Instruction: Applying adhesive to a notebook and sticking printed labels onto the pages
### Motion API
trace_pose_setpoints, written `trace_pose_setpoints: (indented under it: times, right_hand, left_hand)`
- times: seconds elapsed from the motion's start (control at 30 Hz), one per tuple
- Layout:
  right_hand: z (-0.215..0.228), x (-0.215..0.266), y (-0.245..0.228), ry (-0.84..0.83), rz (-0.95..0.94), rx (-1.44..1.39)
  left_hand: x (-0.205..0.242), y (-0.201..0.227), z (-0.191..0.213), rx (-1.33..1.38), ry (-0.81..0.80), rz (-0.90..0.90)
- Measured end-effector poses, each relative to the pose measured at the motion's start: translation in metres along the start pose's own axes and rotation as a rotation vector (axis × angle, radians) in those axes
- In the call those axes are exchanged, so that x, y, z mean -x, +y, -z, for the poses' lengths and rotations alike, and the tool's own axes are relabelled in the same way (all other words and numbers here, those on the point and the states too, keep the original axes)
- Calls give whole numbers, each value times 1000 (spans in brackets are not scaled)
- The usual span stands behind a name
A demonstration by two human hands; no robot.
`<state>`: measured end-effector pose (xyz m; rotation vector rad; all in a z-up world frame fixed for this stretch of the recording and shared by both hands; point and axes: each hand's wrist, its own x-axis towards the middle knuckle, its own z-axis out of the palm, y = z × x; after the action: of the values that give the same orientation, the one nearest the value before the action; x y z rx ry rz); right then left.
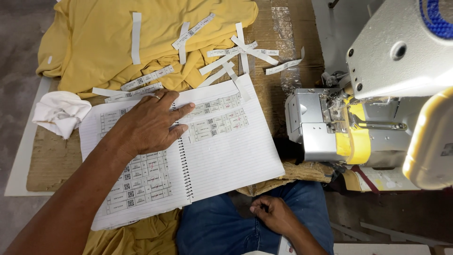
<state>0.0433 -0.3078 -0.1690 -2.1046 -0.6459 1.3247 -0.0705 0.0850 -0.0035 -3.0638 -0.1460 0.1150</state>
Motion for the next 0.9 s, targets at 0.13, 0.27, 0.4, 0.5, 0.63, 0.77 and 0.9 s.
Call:
trace_pose_setpoints:
  times: [0.13, 0.27, 0.4, 0.5, 0.63, 0.77, 0.9]
  right_hand:
    - [-3, -2, 10, 27, 43, -25]
    - [-4, -3, 12, 24, 67, -19]
    - [-5, -3, 11, 36, 103, -22]
    - [-6, -5, 14, 35, 120, -22]
    - [-2, -1, 13, 31, 101, -52]
    - [0, 1, 15, 57, 109, -50]
    - [-1, 1, 10, 25, 104, -38]
  left_hand:
    - [0, 1, 0, 0, 1, 8]
    - [-6, 3, 4, 57, -20, 44]
    - [-23, 26, 26, 83, 133, 59]
    - [-43, 53, 39, 251, -28, 41]
    - [-55, 61, 19, 203, 90, -129]
    - [-48, 60, 22, 174, 25, -133]
    - [-45, 60, 19, 131, -142, -100]
